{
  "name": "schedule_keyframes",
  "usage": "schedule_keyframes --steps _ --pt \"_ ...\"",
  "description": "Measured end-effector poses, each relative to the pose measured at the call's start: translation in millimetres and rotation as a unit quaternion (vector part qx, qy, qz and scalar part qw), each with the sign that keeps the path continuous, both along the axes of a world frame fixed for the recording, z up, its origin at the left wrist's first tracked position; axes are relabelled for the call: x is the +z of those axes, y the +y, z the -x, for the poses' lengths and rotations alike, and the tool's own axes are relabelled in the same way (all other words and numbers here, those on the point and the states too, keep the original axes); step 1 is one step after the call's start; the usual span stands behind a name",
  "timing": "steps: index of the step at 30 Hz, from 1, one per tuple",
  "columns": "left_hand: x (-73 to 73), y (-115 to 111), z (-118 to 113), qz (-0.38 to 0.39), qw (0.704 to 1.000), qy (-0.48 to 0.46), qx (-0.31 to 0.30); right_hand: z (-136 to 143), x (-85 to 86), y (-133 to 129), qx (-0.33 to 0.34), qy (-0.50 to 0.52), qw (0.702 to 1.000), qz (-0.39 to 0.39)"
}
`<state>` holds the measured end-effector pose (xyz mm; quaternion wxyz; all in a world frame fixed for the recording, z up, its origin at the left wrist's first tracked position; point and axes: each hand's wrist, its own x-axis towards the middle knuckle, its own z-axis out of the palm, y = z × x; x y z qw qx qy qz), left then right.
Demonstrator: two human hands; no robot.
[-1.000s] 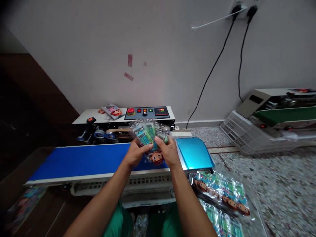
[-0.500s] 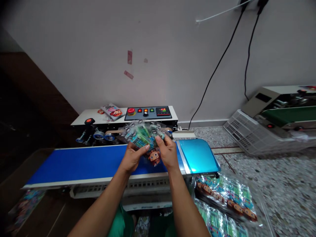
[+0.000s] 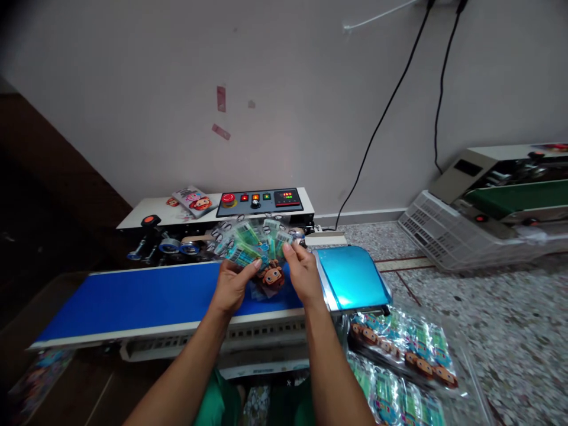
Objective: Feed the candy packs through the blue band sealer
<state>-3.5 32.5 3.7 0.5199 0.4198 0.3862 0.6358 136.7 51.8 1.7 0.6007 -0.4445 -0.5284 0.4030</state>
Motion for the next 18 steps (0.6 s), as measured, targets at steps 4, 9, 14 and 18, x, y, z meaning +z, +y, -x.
schedule_keyframes --steps 4,9,14,18 --pt "2.3 -1 -1 -0.025 0.999 0.025 0.018 1 -2.0 -1 -0.02 -0.048 0.999 -0.013" --pt "0.2 0 0 -0.02 0.998 0.026 0.053 1 0.4 4 -0.121 0.087 0.987 -0.058" --pt "-2.6 1 4 -0.003 0.998 0.016 0.062 -35 -1.0 16 -0.216 0.152 0.963 -0.056" --pt "-1.0 -1 6 -0.005 0.998 0.018 0.058 -75 -20.0 19 -0.27 -0.108 0.954 0.065"
